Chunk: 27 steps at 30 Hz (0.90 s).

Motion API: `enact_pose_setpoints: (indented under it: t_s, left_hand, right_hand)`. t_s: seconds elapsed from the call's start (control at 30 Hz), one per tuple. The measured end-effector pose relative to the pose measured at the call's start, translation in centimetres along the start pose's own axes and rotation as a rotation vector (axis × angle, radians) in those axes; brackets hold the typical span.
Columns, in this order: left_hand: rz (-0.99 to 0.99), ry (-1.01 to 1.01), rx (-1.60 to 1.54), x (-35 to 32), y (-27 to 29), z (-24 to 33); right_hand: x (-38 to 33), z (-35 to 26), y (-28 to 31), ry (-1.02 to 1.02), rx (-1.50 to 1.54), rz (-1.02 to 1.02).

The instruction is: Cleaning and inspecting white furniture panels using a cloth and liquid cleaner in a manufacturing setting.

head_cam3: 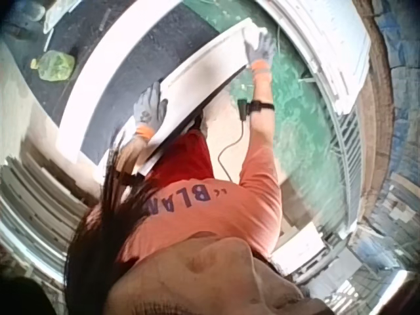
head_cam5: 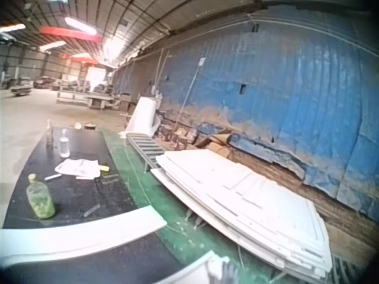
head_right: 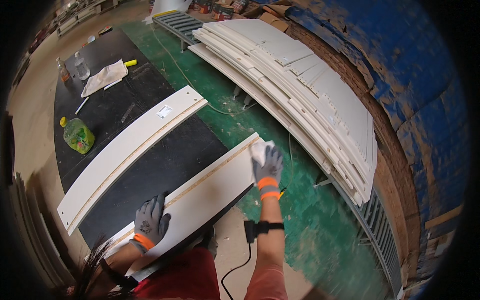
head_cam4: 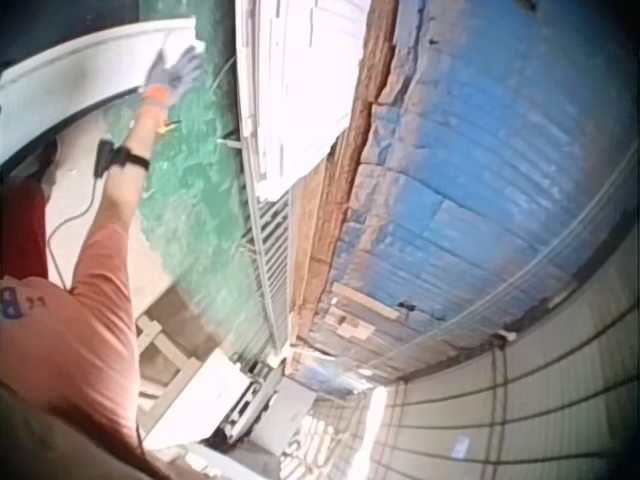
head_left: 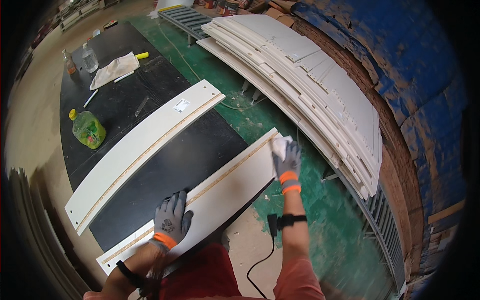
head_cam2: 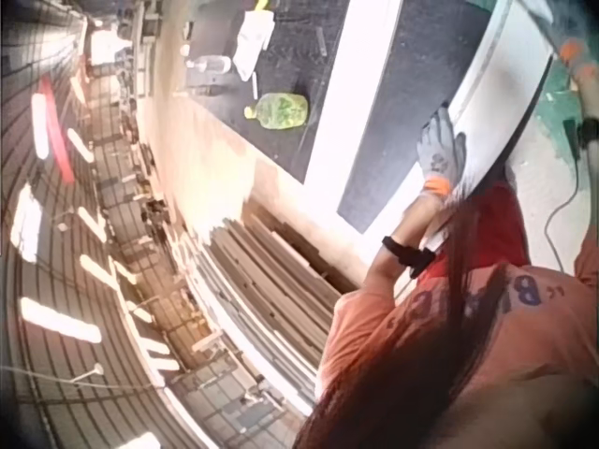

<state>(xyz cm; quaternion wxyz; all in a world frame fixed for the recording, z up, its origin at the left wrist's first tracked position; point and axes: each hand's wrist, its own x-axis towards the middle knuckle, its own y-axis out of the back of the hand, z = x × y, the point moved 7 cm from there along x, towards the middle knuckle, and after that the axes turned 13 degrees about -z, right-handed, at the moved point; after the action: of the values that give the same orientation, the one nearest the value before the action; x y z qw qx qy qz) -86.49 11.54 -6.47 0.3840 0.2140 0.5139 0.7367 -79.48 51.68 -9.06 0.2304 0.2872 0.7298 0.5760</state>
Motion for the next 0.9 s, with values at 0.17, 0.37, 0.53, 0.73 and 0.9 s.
enact_pose_setpoints:
  t_s: [0.17, 0.37, 0.53, 0.73, 0.9]
  left_hand:
    - [-0.010, 0.023, 0.042, 0.5, 0.2, 0.6]
    - [-0.134, 0.127, -0.035, 1.8, 0.6, 1.4]
    - [-0.124, 0.113, -0.043, 3.4, 1.6, 3.1]
    - [0.050, 0.170, 0.250, 2.8, 0.1, 2.1]
    - [0.078, 0.235, 0.052, 13.9, -0.7, 8.8]
  right_hand:
    - [0.0, -0.3, 0.3, -0.062, 0.181, 0.106]
    - [-7.0, -5.5, -0.6, 0.385, 0.061, -0.091]
    - [5.0, 5.8, 1.0, 0.235, 0.184, 0.166]
    - [6.9, 16.4, -3.3, -0.295, 1.640, -0.268]
    - [4.6, 13.5, 1.9, -0.229, 1.355, -0.234]
